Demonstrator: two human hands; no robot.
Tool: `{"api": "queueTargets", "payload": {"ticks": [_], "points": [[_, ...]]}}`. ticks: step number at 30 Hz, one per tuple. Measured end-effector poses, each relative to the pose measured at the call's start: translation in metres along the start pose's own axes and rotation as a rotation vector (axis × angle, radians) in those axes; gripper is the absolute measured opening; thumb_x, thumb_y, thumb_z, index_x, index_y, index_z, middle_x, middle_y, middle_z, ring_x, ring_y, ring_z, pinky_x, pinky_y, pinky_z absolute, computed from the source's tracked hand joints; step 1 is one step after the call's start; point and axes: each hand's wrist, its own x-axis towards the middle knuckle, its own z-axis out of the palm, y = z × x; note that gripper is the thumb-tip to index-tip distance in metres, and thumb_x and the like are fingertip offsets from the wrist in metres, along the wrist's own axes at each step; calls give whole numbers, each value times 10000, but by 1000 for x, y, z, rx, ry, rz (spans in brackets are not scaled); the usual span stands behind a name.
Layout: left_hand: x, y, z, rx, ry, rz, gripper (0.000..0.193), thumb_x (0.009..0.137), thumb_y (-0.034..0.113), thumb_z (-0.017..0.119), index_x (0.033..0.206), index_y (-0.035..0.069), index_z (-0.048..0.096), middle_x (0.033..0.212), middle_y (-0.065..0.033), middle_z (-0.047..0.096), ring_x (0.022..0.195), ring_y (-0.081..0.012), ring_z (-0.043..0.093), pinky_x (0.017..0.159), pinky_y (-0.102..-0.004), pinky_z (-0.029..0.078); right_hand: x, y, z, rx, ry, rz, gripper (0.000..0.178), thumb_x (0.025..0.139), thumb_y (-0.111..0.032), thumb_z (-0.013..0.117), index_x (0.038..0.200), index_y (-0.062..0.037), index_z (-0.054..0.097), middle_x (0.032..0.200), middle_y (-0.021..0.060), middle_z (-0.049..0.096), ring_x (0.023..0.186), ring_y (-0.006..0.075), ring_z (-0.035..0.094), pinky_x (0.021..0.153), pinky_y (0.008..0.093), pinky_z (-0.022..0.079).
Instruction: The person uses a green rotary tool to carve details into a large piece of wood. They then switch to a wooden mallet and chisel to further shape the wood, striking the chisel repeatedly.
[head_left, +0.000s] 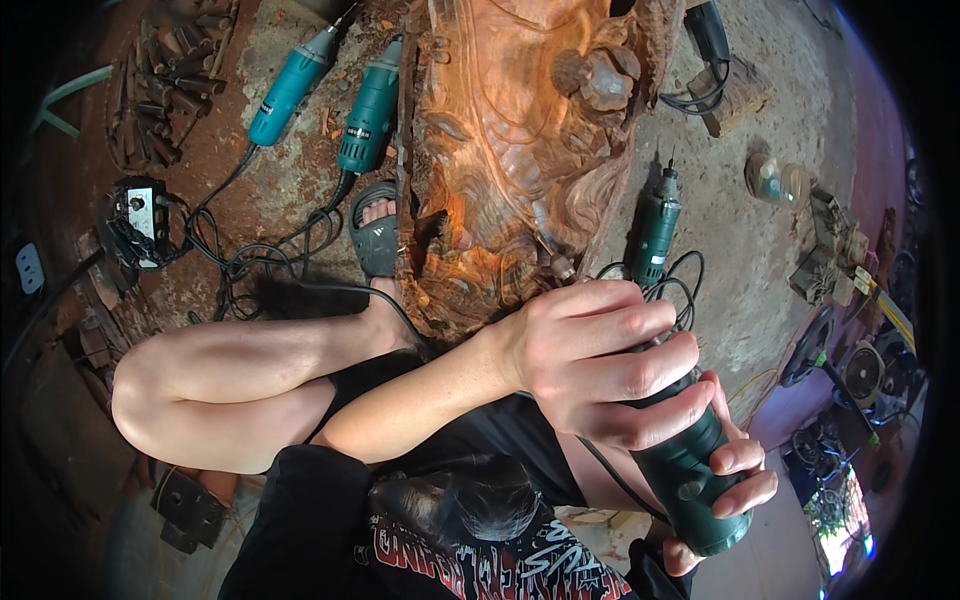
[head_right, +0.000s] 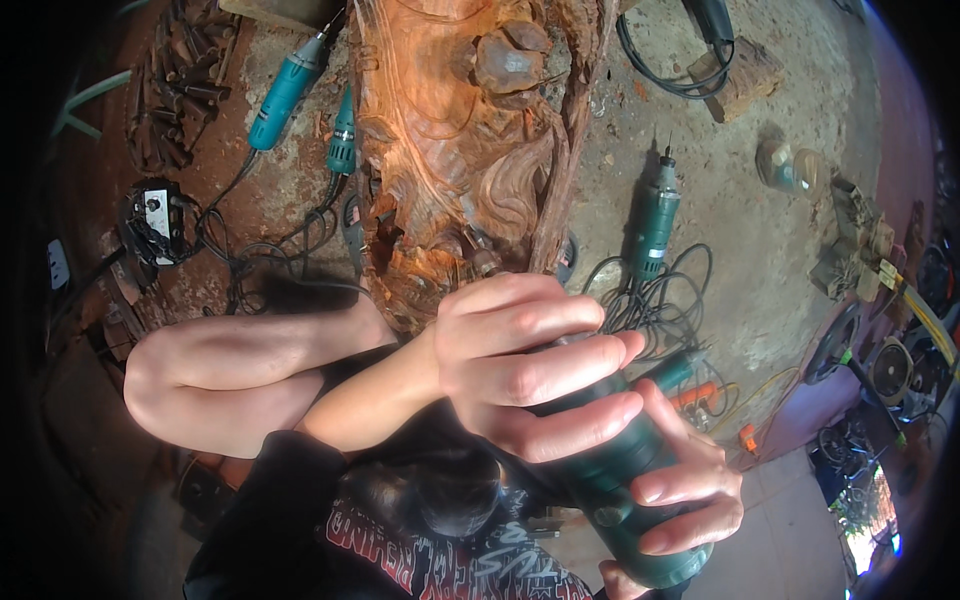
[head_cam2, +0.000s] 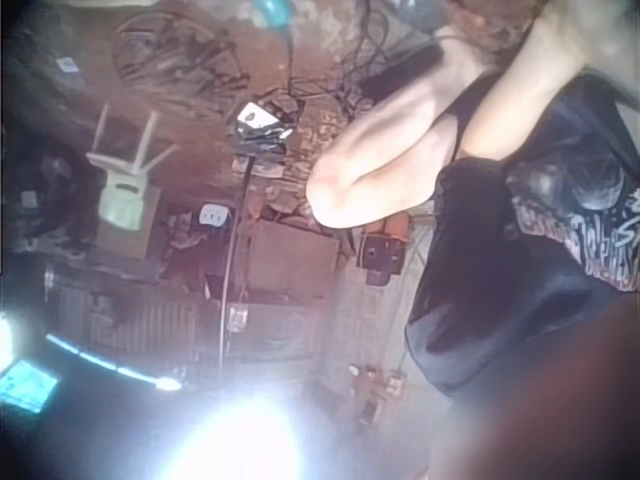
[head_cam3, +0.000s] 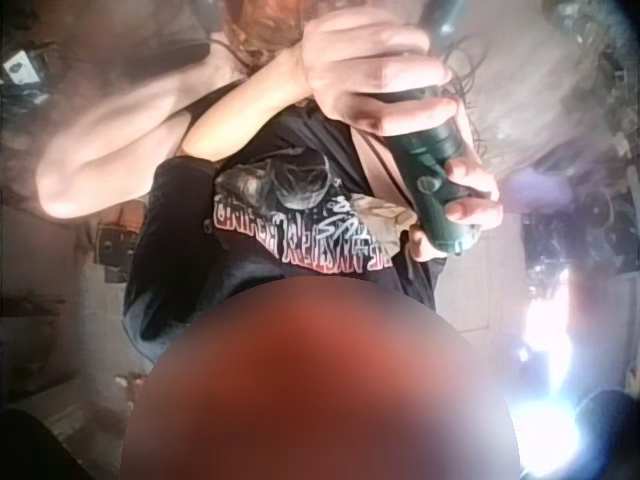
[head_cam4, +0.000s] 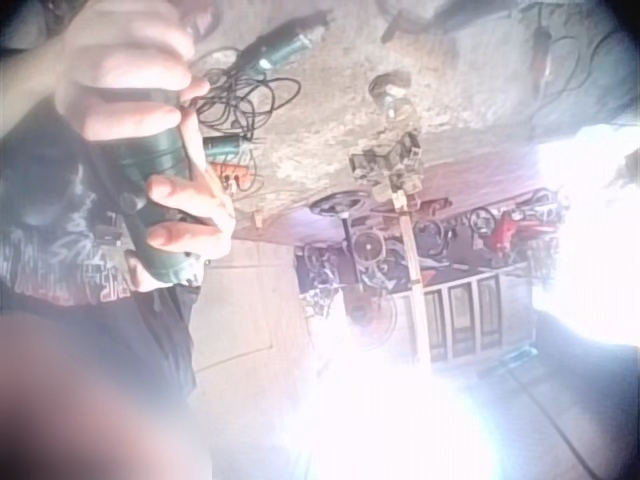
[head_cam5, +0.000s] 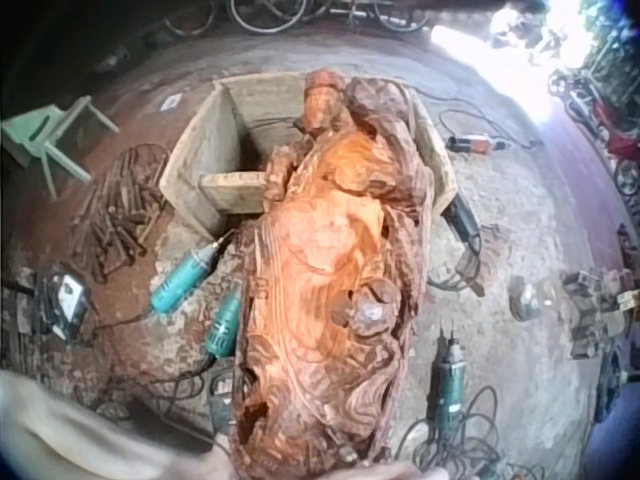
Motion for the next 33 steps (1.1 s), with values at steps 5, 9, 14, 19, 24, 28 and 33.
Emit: {"api": "queueTargets", "payload": {"ticks": [5,9,14,19,24,28,33], "points": [[1,0,-1,14,16,-19,451,770,90,836,1176,213,681,1105,-28,693,826,-182,686,635,-289,551,-3,5,-23,17,-221,-48,657,650,-437,938,1128,-274,519,1372,64,512,1343,625,412,1165,744,242],[1,-1,0,18,27,-23,520,727,56,866,1179,232,678,1114,-13,680,828,-184,686,645,-288,552,5,8,-27,33,-283,-61,632,656,-431,945,1110,-265,538,1369,51,529,1349,634,410,1160,750,248],[0,1,0,44,84,-43,558,698,55,882,1181,240,672,1116,-8,675,827,-185,682,649,-288,554,19,4,-28,-40,-366,-48,630,651,-451,949,1107,-273,553,1358,23,539,1301,597,468,1136,739,284],[2,3,3,-33,74,-25,431,773,125,811,1170,212,668,1113,-29,695,847,-189,679,648,-287,553,-5,2,-33,-28,-238,-88,645,646,-470,954,1114,-271,557,1353,15,543,1304,593,466,1137,736,293],[0,2,3,3,97,-9,399,797,150,784,1175,205,665,1117,-38,703,853,-192,680,646,-289,547,5,-8,-24,-89,-278,-16,609,675,-483,945,1103,-264,571,1332,-1,563,1347,613,438,1167,747,273],[1,2,0,-9,111,-30,449,775,128,809,1190,217,662,1132,-30,689,857,-190,681,657,-288,548,7,-2,-32,-57,-283,-60,588,683,-478,951,1087,-257,585,1299,-1,591,1348,627,441,1172,756,282],[4,6,-1,19,157,-70,537,686,44,873,1139,231,653,1124,-1,649,850,-179,683,647,-287,543,17,-12,-35,-96,-354,-56,593,633,-406,988,1059,-257,604,1249,25,623,1353,639,435,1183,739,291]]}}
